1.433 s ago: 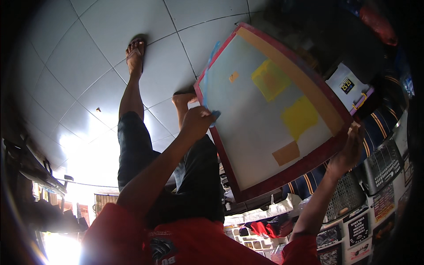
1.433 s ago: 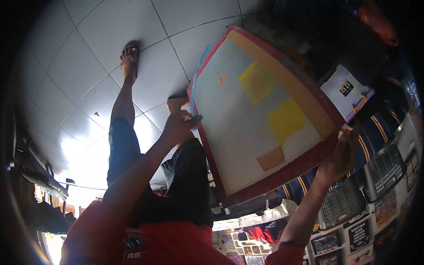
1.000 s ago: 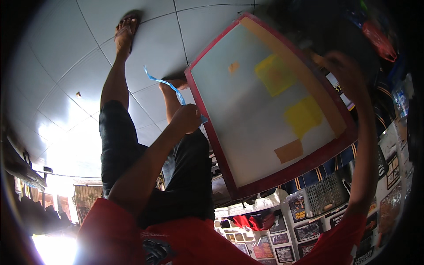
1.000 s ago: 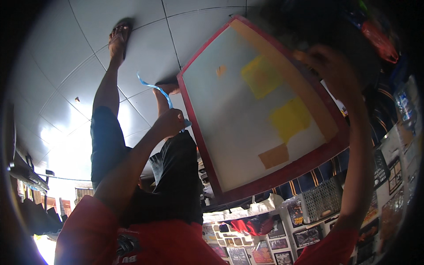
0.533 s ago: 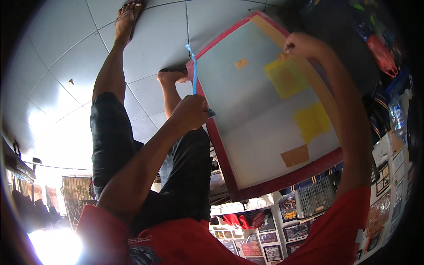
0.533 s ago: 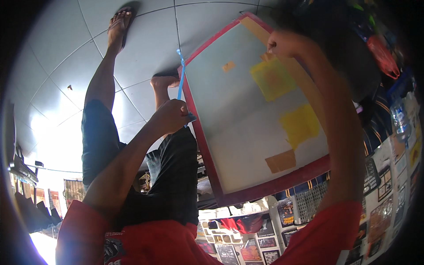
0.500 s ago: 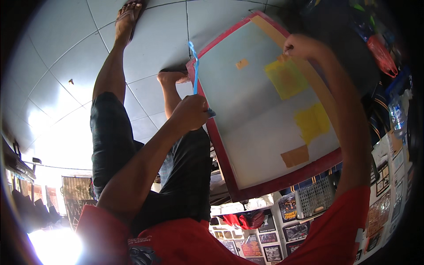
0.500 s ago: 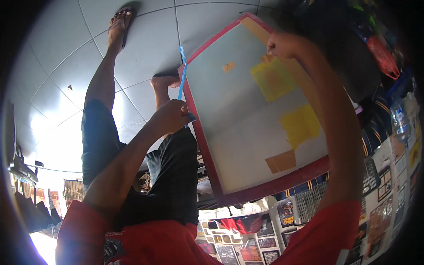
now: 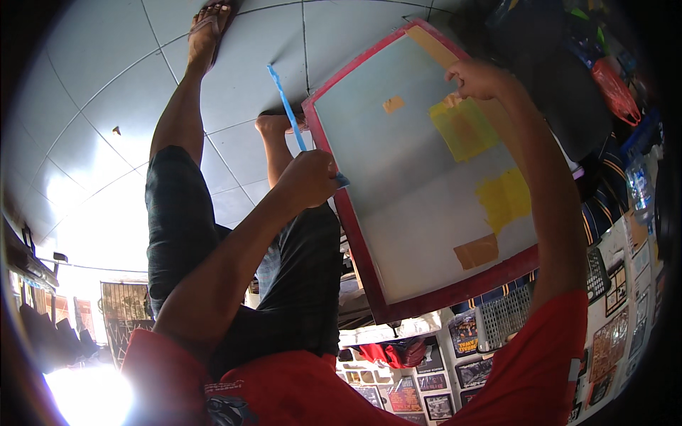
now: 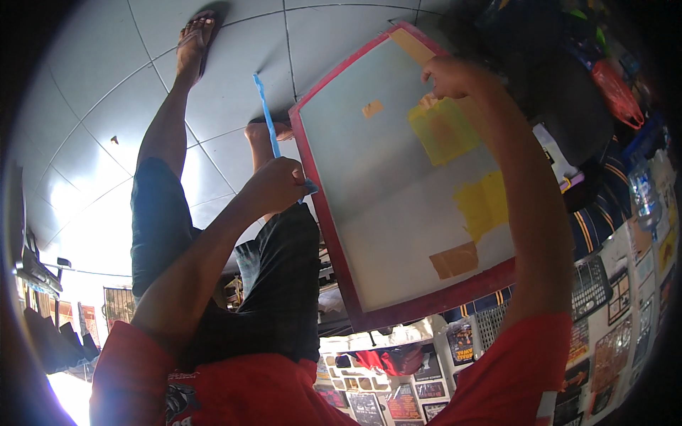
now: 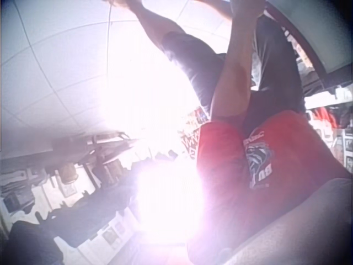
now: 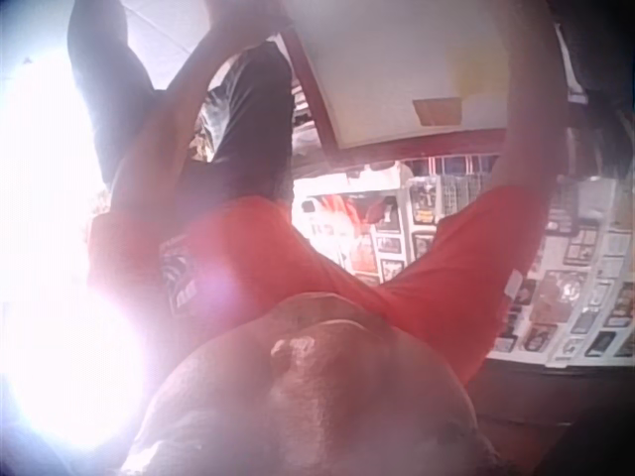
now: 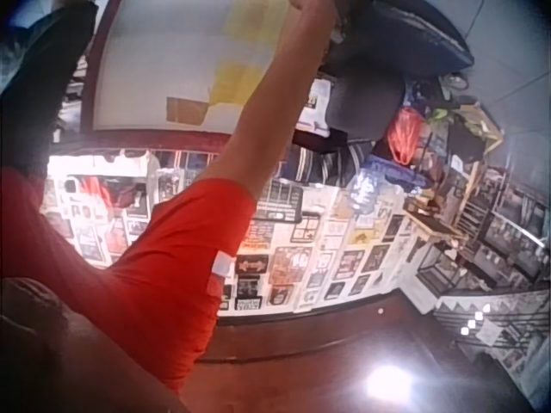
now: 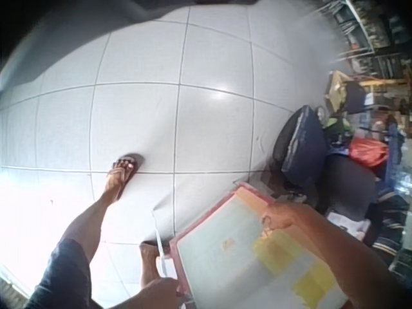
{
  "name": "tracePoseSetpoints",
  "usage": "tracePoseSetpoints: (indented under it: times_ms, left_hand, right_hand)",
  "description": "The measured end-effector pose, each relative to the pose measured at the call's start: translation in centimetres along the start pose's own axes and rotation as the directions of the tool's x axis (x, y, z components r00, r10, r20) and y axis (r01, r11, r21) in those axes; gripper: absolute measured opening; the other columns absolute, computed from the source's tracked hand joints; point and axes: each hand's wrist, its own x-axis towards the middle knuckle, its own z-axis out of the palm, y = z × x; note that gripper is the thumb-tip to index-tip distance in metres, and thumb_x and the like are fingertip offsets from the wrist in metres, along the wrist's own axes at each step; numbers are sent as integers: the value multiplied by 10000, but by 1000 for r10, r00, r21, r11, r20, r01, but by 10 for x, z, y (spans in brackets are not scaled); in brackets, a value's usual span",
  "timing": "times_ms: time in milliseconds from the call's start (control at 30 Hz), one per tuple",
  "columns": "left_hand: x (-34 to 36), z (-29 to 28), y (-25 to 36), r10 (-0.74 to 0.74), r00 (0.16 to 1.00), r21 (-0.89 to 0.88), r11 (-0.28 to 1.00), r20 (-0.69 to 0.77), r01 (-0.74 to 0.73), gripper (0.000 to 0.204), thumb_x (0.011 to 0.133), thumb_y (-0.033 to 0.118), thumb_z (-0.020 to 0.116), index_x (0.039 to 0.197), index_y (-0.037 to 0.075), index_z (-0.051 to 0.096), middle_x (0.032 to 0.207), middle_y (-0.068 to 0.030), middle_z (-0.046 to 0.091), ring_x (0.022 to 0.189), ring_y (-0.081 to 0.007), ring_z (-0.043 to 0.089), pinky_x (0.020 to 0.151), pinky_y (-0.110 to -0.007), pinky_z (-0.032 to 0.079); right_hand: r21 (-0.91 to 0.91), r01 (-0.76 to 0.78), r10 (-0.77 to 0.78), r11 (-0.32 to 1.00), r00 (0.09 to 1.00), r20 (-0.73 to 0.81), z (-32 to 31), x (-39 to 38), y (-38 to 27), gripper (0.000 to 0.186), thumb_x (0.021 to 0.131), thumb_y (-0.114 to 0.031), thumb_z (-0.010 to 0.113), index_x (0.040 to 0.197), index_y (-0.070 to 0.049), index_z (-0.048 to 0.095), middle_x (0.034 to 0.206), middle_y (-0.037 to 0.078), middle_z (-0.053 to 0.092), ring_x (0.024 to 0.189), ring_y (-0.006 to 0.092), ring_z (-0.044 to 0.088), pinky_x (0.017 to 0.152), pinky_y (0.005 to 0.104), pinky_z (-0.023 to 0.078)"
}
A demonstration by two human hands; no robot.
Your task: The person prepares a screen-printing frame by applying tape to mask areas, washes the frame, and then applies red ink to a garment using a squeegee on the prepared screen.
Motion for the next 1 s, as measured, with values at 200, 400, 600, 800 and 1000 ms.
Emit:
tracePoseSetpoints:
  times_ms: [200,400,600,800,1000]
  left_hand:
    - [-1,1,-1,40,998,-21,999,-39,-41,257,738,243,704,738,-4,631,784,-160,633,747,-270,631,692,-366,496]
    - [3,5,-3,26,998,-51,998,-63,-29,233,737,218,696,731,-5,628,768,-157,637,752,-270,635,695,-358,498]
    - [4,6,-2,18,998,-108,994,-52,-24,162,677,90,625,791,-24,623,788,-184,636,782,-306,630,699,-392,490]
    - [1,1,4,14,999,-104,994,-38,-18,157,680,86,621,787,-29,624,766,-188,634,761,-299,635,682,-386,495]
    - [2,1,4,8,1000,-110,994,-29,-11,163,685,96,627,785,-32,619,755,-187,631,739,-294,636,670,-384,496]
  right_hand:
    - [10,-92,91,996,994,57,12,5,7,439,716,-71,710,1095,-23,494,850,81,610,800,196,596,670,320,468]
    - [-26,-81,81,996,996,21,24,13,18,412,704,-91,728,1037,-26,494,851,87,596,812,206,593,704,323,469]
    - [-72,-97,94,993,995,-43,30,16,19,422,688,-93,732,1035,-40,498,879,102,606,844,233,598,726,338,471]
    - [-174,-158,156,972,987,-29,29,16,11,422,664,-67,714,1031,-50,507,974,121,604,930,276,590,773,352,466]
    - [-208,-128,123,970,992,-37,35,21,18,416,638,-49,718,1004,-56,519,979,124,605,935,278,592,771,355,470]
